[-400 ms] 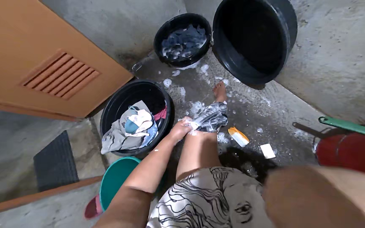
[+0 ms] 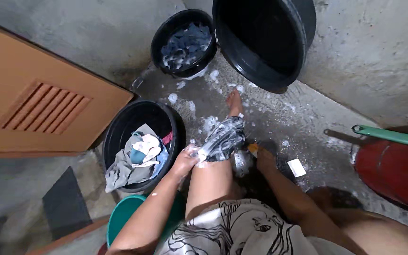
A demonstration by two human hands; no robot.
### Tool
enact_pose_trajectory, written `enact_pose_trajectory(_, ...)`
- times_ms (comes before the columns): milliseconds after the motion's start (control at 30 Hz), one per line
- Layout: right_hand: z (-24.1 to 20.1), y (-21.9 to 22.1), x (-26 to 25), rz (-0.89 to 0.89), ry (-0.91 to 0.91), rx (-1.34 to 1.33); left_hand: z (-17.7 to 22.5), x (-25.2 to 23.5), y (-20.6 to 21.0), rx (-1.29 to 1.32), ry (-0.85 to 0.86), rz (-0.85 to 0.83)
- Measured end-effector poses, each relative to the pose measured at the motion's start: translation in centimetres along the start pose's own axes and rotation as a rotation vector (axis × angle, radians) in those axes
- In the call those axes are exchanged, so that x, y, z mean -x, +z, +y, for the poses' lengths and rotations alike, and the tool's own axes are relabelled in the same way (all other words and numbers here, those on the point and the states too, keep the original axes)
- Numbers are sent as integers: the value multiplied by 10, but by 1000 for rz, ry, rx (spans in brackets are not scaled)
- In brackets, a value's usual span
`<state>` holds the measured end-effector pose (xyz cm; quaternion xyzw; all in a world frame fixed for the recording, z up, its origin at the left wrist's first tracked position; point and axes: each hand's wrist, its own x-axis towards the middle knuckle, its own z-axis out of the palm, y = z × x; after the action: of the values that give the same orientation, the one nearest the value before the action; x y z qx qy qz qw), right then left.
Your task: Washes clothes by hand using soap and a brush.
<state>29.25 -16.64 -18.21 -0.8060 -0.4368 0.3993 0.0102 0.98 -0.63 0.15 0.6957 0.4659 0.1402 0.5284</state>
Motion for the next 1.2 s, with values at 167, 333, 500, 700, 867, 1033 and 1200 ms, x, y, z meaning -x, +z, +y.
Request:
enact_pose_trajectory(167,19,-7,-13,-137,149,-74,-1,2,-2,3,-51,20)
enact_pose_trajectory(333,7,-64,-22,-35,177,-814,3,5,1,-3,-87,44)
enact_pose_trajectory(500,-83,-127,0,181,-177,-500,1,2,9,92,-35,59)
enact_pose_trajectory(700,-139,-122,-11,75,-539,-23,-5,1,15,178,43,8)
enact_pose_trajectory(867,-139,-130,-39,-105,-467,-340,-14,4,13,227,20,-5)
enact_pose_trajectory(1033,-206,-109,96,53,-775,-280,-26,10,10,333,-81,118)
enact_pose_trajectory(1200,-150,-93,25,160,-653,-294,-26,9,2,339,-88,33)
